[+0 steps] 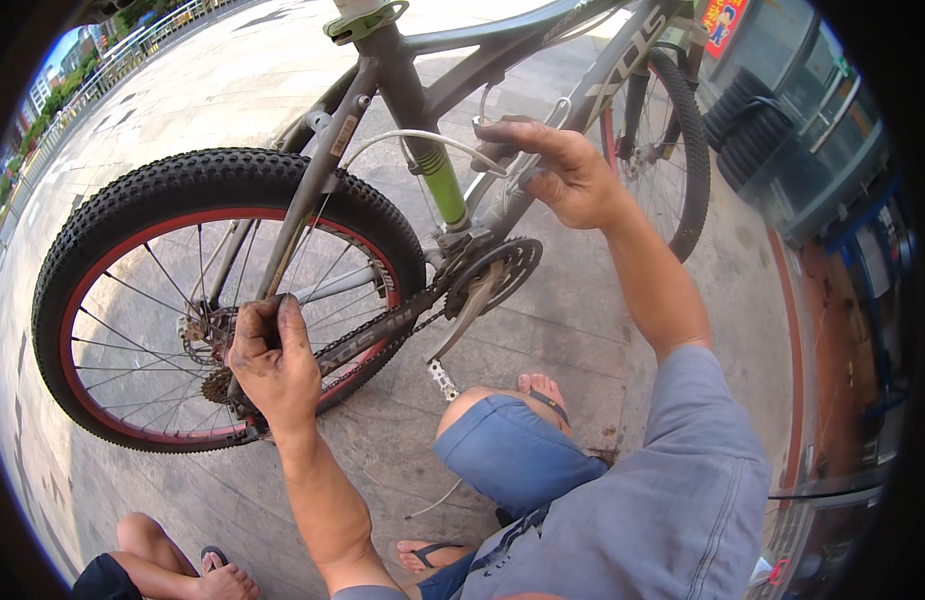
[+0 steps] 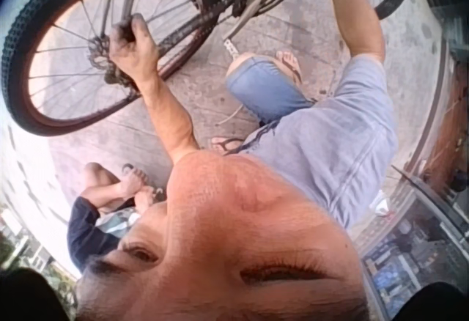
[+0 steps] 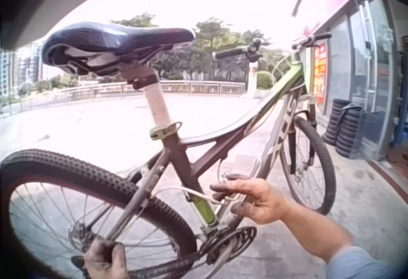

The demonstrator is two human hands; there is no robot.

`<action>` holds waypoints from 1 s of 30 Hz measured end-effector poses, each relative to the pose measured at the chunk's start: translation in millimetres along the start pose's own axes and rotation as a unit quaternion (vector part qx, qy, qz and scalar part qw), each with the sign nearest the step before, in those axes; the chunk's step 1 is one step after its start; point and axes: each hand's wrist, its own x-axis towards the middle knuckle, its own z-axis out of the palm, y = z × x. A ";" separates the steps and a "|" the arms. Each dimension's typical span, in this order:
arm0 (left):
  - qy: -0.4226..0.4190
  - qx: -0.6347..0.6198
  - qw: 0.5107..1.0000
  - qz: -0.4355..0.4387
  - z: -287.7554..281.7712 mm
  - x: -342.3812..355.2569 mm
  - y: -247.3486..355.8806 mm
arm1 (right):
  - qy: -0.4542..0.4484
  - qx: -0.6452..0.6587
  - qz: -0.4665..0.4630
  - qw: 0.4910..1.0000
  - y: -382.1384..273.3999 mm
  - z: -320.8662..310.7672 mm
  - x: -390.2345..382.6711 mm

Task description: The person routes and secures a brake cable along the frame of a mountain bike, threading it through guides and clamps near the rear wheel and chainstay. They use an Allen key to tighten the cable anchor and adjust tension, then test the cable by hand.

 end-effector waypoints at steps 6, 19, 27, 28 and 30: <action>0.000 -0.021 1.000 -0.017 -0.9 -0.7 0.9 | 0.059 -0.136 -0.064 0.987 -9.8 27.0 12.3; -0.004 -0.013 1.000 0.014 -5.4 5.3 10.2 | -0.066 -0.161 0.027 0.984 -8.0 -3.3 5.4; 0.007 -0.034 0.999 0.034 -8.4 5.1 1.7 | 0.021 -0.069 0.034 0.997 27.7 18.7 -22.6; 0.015 -0.040 0.998 0.047 -6.8 3.9 -0.7 | 0.032 -0.060 0.025 0.997 28.9 23.4 -24.2; 0.000 -0.058 0.998 0.013 -6.8 2.1 -0.3 | 0.025 -0.048 0.036 0.998 25.5 27.7 -24.9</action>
